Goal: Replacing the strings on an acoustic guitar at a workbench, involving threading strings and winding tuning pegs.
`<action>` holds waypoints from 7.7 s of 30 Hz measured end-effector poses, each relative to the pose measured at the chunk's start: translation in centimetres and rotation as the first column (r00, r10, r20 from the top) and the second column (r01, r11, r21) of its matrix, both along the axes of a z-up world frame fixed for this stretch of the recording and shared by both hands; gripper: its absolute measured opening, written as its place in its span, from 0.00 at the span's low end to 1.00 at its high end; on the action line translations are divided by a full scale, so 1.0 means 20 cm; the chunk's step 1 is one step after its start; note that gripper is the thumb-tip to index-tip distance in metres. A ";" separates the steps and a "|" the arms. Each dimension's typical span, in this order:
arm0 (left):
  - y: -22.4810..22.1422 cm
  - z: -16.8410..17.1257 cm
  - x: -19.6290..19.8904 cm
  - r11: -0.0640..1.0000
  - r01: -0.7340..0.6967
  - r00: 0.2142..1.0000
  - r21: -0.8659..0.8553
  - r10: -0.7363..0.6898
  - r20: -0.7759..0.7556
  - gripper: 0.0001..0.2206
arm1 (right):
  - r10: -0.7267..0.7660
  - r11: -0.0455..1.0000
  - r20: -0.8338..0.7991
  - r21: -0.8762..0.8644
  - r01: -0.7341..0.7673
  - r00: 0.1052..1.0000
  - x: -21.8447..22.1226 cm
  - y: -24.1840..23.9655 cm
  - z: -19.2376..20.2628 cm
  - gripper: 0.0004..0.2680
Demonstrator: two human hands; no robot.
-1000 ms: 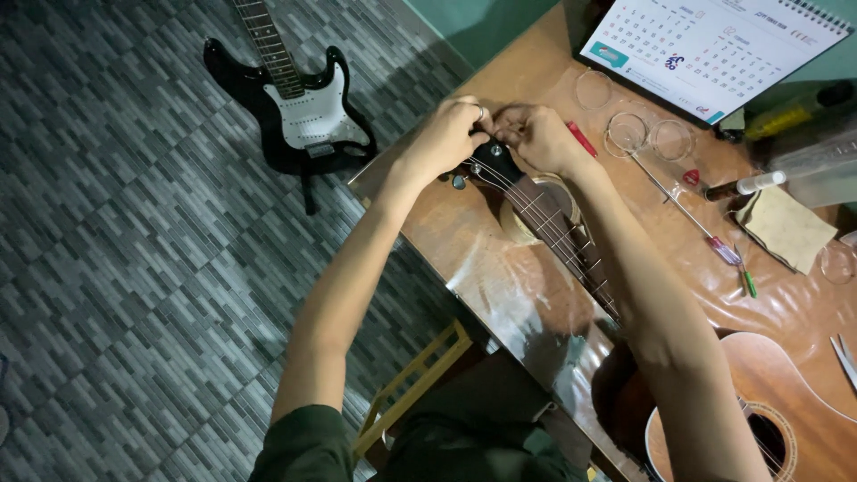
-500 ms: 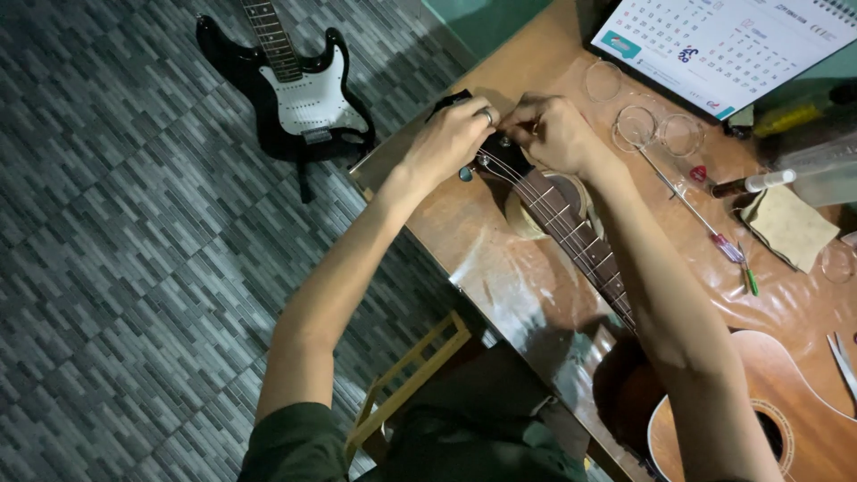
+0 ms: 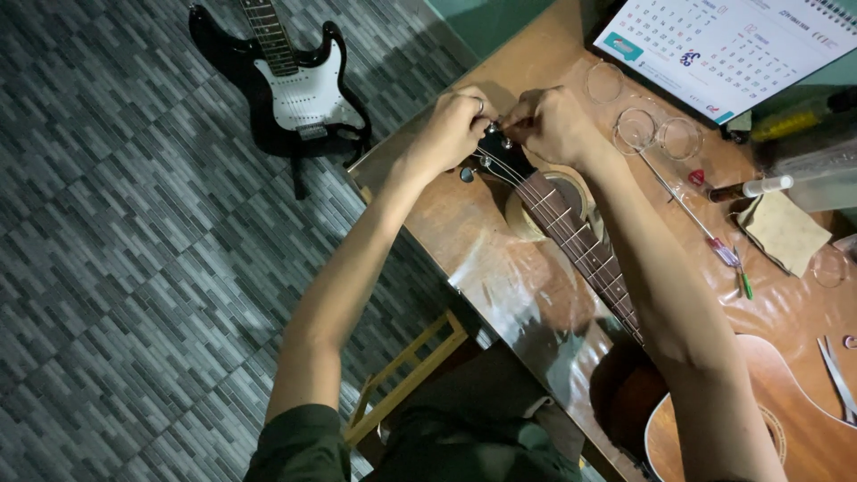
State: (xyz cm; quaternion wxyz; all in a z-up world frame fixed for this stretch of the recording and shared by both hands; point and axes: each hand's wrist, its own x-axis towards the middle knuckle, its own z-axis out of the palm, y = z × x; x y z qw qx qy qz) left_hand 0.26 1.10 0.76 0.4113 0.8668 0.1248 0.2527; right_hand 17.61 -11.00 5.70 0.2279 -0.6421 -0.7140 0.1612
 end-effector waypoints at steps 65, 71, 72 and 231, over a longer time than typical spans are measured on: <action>0.03 0.22 0.04 0.922 -0.067 0.972 -0.380 -0.026 -0.235 0.02 | -0.316 0.878 -0.569 -0.478 0.007 0.759 0.10 0.17 -0.20 0.03; 0.03 0.22 0.01 0.901 -0.054 0.984 -0.431 -0.025 -0.175 0.02 | -0.327 0.884 -0.616 -0.467 0.002 0.716 0.14 0.12 -0.24 0.02; 0.03 0.22 0.00 0.900 -0.059 0.985 -0.432 -0.018 -0.174 0.02 | -0.328 0.879 -0.569 -0.477 0.022 0.754 0.14 0.12 -0.23 0.08; 0.16 -0.06 0.09 0.852 -0.142 0.986 -0.504 0.073 -0.153 0.08 | -0.294 0.953 -0.512 -0.223 0.206 0.807 0.02 0.07 -0.22 0.05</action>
